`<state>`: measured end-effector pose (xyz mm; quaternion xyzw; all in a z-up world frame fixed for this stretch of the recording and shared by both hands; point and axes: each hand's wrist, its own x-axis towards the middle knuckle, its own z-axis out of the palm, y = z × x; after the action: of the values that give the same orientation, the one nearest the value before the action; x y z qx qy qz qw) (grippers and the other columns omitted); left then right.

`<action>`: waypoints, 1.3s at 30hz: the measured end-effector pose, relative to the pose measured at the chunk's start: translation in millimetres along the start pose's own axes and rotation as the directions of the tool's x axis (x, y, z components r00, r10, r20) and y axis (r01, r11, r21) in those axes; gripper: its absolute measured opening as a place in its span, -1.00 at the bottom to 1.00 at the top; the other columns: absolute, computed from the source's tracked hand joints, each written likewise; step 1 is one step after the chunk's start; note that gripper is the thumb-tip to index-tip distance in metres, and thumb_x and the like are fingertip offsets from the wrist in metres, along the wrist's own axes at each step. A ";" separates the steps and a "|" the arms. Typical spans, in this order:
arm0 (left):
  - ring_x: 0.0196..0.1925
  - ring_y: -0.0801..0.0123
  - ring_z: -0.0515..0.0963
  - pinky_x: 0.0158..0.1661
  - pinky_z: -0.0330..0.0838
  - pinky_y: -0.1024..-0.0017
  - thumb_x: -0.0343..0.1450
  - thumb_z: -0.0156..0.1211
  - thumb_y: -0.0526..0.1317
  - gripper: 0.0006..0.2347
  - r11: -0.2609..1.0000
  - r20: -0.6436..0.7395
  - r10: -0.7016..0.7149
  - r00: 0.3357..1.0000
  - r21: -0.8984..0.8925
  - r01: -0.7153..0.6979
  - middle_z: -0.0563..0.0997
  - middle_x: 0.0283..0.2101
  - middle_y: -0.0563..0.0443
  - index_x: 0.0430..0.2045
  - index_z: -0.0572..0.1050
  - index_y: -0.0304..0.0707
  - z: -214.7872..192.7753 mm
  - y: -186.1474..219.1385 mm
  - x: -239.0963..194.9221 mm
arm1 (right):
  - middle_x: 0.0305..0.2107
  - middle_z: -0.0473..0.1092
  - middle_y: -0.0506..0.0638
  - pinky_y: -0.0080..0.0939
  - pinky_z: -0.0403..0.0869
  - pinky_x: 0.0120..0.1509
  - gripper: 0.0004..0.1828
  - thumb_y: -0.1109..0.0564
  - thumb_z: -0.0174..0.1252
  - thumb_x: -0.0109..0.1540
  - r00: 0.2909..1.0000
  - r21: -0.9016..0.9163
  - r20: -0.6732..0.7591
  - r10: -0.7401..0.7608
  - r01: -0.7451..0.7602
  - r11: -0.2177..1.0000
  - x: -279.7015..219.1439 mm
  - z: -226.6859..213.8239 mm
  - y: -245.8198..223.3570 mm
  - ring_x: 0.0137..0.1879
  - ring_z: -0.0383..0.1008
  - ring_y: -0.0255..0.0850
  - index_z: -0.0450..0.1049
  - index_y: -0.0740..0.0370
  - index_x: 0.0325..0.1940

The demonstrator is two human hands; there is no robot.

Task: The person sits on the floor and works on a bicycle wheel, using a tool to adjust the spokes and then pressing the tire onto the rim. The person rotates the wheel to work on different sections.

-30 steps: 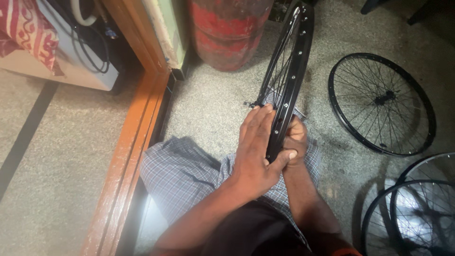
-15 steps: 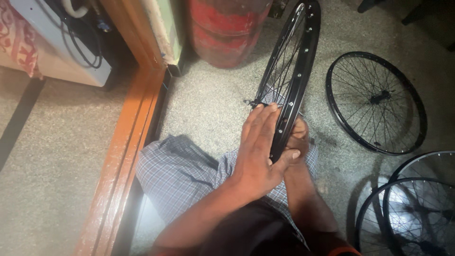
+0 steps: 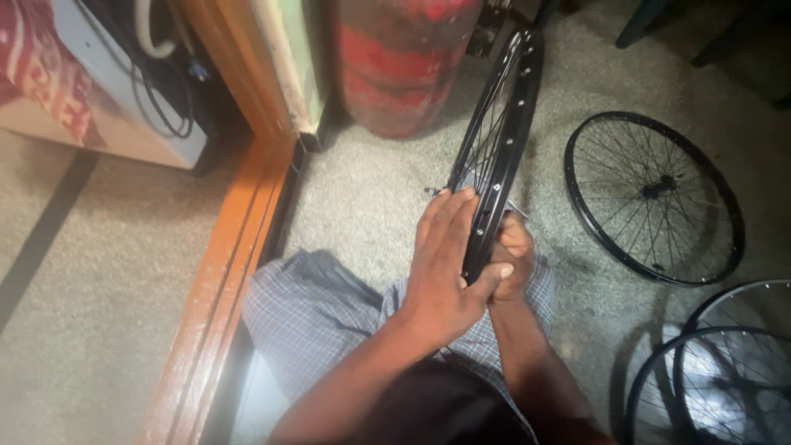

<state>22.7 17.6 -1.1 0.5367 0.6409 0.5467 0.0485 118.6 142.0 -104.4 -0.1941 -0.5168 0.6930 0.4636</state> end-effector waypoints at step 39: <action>0.41 -0.21 0.35 0.41 0.22 0.05 0.28 0.43 -0.26 -0.37 0.999 -0.002 0.016 1.000 -0.050 -0.016 0.39 0.32 -0.38 0.24 0.29 -0.48 -3.6 15.7 12.6 | -0.27 0.51 0.02 -0.37 0.50 -0.19 -0.72 0.18 -0.04 0.35 0.996 0.067 -0.038 0.077 -0.074 0.995 -1.9 -34.5 28.4 -0.25 0.52 -0.28 0.53 0.38 -0.04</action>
<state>25.0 21.9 18.8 0.5399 0.6230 0.5632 0.0571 132.9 157.9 -143.7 -0.2121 -0.4767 0.7226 0.4535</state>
